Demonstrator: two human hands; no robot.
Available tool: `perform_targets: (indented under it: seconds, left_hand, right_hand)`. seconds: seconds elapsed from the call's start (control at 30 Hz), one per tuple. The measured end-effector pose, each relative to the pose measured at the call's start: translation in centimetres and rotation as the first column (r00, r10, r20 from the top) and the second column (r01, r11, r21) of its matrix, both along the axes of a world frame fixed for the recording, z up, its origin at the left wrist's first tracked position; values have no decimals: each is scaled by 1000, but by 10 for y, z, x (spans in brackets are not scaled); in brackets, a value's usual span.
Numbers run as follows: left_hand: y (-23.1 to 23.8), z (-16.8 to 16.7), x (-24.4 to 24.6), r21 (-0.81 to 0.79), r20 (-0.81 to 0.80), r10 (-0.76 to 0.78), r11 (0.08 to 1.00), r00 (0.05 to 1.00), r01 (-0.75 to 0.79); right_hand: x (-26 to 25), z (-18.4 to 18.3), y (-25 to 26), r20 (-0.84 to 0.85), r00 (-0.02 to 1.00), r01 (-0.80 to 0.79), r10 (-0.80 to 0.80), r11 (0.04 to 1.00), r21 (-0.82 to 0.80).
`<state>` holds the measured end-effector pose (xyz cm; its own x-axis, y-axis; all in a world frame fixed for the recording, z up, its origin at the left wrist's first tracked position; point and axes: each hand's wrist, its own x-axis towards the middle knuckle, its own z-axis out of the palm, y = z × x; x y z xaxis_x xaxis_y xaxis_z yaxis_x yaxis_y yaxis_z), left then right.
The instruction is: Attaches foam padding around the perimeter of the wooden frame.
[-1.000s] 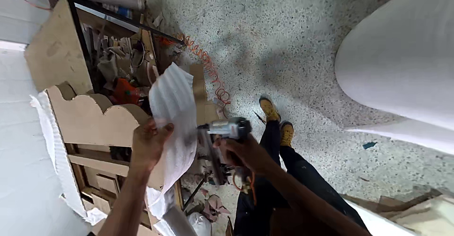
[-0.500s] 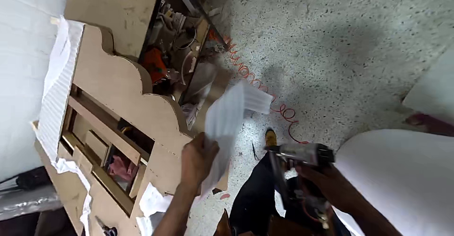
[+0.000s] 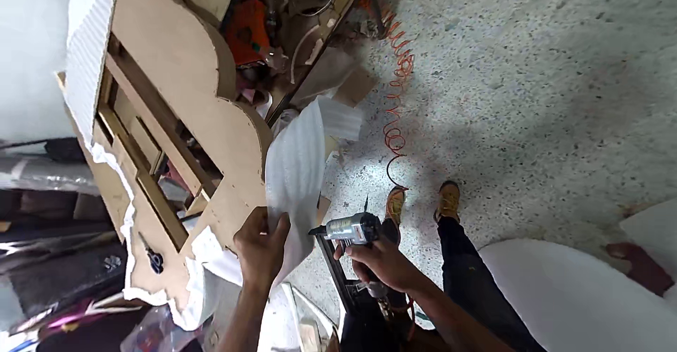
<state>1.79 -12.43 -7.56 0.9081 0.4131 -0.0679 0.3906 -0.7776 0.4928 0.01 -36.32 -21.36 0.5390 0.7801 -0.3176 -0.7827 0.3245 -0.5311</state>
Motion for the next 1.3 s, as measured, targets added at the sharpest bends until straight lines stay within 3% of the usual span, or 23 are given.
perform_targets:
  seconds: [0.23,0.53,0.7,0.87,1.03,1.3]
  left_hand:
    - [-3,-4,5,18,20,78,997,997,-79]
    - [2,3,7,0,-33,151,989,988,-151]
    - [11,11,61,-106,-371,114,981,921,-164]
    - [3,5,140,64,-573,-1,997,820,46]
    - [38,25,145,228,-466,77,973,882,35]
    - [63,22,127,180,-383,218,971,898,-159]
  right_hand:
    - [14,-16,13,-95,994,-60,63,997,38]
    - [48,-9,20,-106,986,-135,132,991,-17]
    - [71,-9,5,-16,983,-184,184,982,-40]
    - [95,-12,9,-9,980,-197,197,980,-29]
    - [101,-9,35,-71,973,-218,220,975,31]
    - [130,-5,45,-37,963,-267,266,964,-10]
